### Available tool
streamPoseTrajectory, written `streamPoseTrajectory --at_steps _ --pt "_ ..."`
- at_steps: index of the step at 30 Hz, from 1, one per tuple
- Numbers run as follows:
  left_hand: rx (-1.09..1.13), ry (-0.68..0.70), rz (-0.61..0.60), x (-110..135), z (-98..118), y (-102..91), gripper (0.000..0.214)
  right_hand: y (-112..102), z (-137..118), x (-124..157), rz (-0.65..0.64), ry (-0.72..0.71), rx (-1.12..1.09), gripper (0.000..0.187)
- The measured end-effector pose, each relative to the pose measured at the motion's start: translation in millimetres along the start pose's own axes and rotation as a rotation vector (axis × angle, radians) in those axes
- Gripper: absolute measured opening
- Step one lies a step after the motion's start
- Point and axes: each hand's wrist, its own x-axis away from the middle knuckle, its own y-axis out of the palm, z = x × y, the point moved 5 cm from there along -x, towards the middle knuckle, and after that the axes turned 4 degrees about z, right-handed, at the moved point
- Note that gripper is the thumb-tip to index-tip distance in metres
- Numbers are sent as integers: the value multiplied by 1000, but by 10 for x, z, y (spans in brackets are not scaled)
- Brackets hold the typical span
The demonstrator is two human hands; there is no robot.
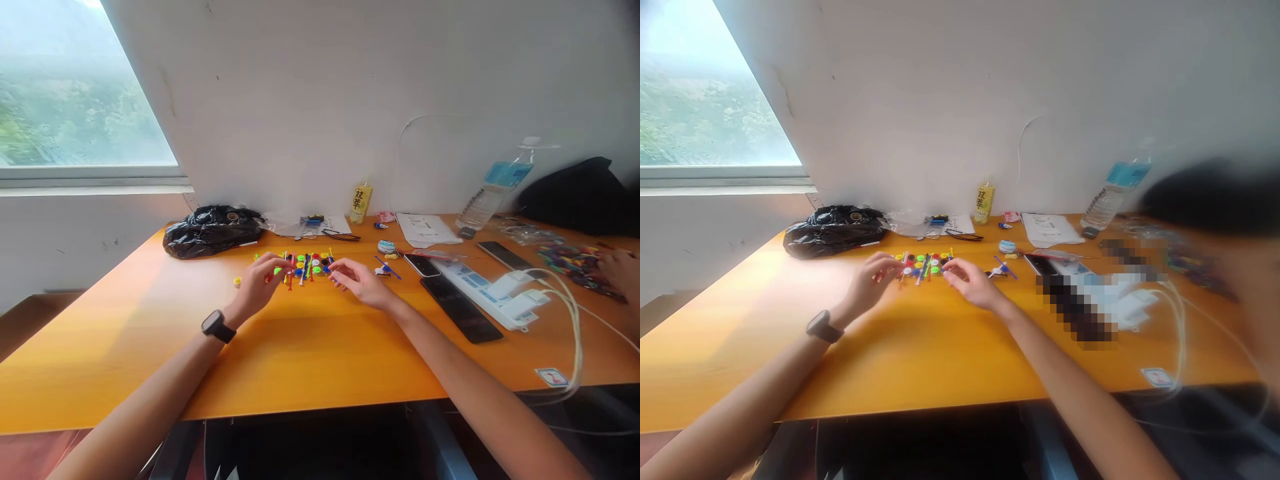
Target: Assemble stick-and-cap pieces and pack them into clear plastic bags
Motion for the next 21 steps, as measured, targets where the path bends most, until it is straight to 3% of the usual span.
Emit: streamPoseTrajectory --at_steps 3,6,13,18,21 --pt "121 93 -227 148 362 361 22 333 29 151 -330 255 -363 47" --pt "215 132 -308 243 480 514 23 458 63 231 -458 320 -487 55" --pt "234 32 -387 264 358 503 19 231 265 46 -180 264 -319 45" --pt "274 8 -419 297 351 533 21 206 295 18 -131 323 -318 38" --pt "236 17 -447 297 358 501 30 195 310 3 -69 278 -249 40"
